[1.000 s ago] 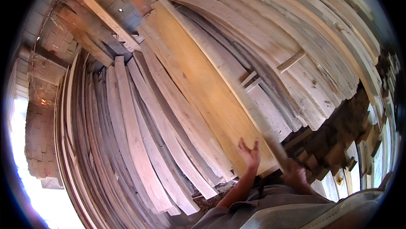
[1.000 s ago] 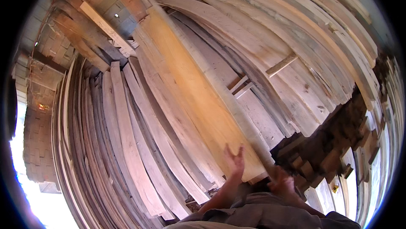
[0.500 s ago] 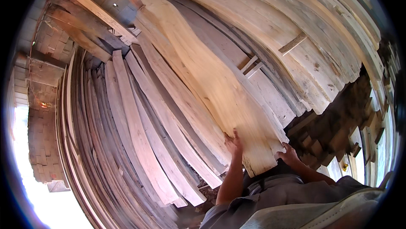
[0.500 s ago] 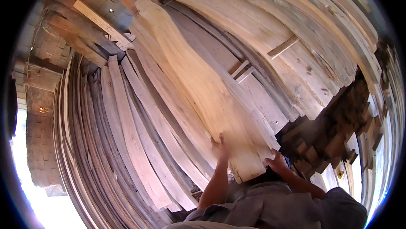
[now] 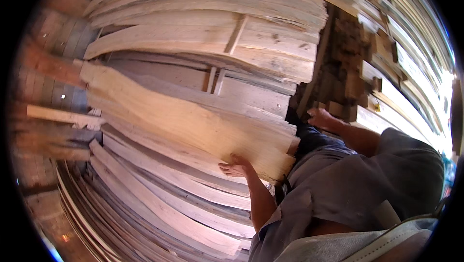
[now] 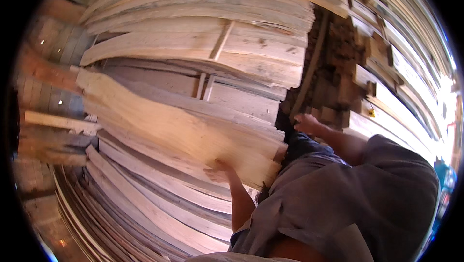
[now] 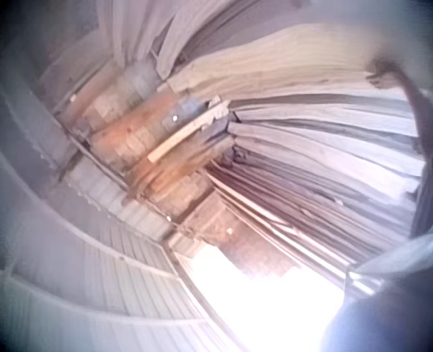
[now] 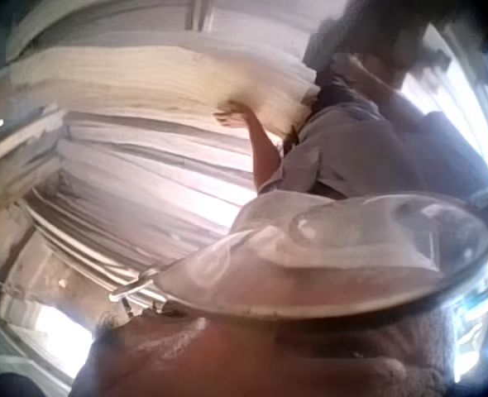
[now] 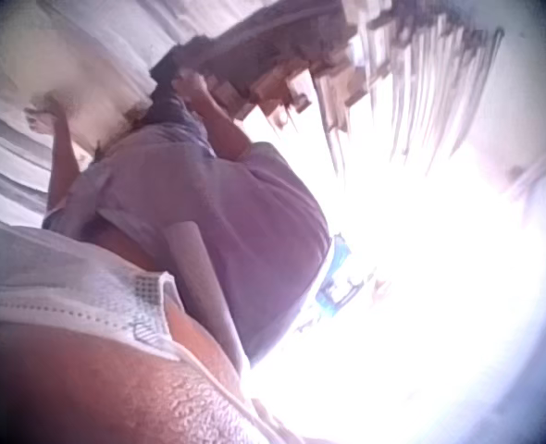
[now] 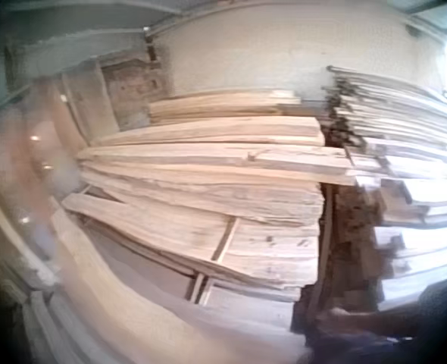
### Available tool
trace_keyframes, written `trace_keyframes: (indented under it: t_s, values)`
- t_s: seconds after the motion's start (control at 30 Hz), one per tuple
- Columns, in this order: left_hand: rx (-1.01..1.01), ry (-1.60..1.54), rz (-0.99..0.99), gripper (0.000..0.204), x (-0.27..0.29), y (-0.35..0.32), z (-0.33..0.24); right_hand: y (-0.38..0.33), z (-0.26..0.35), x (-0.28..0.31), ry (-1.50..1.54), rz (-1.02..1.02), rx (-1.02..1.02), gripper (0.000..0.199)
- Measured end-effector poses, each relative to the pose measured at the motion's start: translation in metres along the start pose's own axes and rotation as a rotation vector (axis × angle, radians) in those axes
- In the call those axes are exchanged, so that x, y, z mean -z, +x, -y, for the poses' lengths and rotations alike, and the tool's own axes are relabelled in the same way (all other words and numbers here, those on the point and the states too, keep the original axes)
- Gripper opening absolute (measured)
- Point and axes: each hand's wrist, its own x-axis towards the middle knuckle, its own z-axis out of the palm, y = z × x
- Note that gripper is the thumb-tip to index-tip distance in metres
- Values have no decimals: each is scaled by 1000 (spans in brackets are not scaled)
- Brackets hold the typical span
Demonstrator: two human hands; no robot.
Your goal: The person repeatedly lifts wooden planks from a large vertical stack and places them onto a lower pile. The person handles the planks one at a time, lifting them from the top of the stack and moving them to a different location.
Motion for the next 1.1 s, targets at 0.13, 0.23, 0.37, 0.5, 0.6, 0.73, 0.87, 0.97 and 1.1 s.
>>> trace_keyframes:
  t_s: [0.13, 0.23, 0.37, 0.5, 0.6, 0.73, 0.87, 0.97, 1.1]
  values:
    - [-483, 84, -103, 70, -13, -8, -39, 34, -58, 36, -258, 57, -33, 56]
    - [-585, 232, 5, 64, -19, -2, -51, 29, -48, 62, 100, -150, -42, 32]
    - [-570, 341, 30, 59, -19, -8, -62, 32, -63, 69, 519, -358, 3, 19]
    - [-562, 347, 8, 56, -23, -7, -59, 56, -80, 109, 1503, 118, -102, 11]
    - [-596, 343, 6, 57, -27, -11, -67, 51, -58, 127, 1337, -300, -356, 12]
    - [-610, 359, -54, 56, -25, -9, -61, 105, -83, 138, 1325, -304, -355, 27]
    - [-609, 329, -53, 54, -26, -6, -61, 170, -57, 147, 1350, -407, -361, 44]
    - [-650, 311, -85, 53, -28, -11, -70, 203, -58, 163, 1432, -577, -280, 35]
    - [-582, 278, -98, 50, -25, -9, -62, 241, -37, 173, 1606, -609, -240, 24]
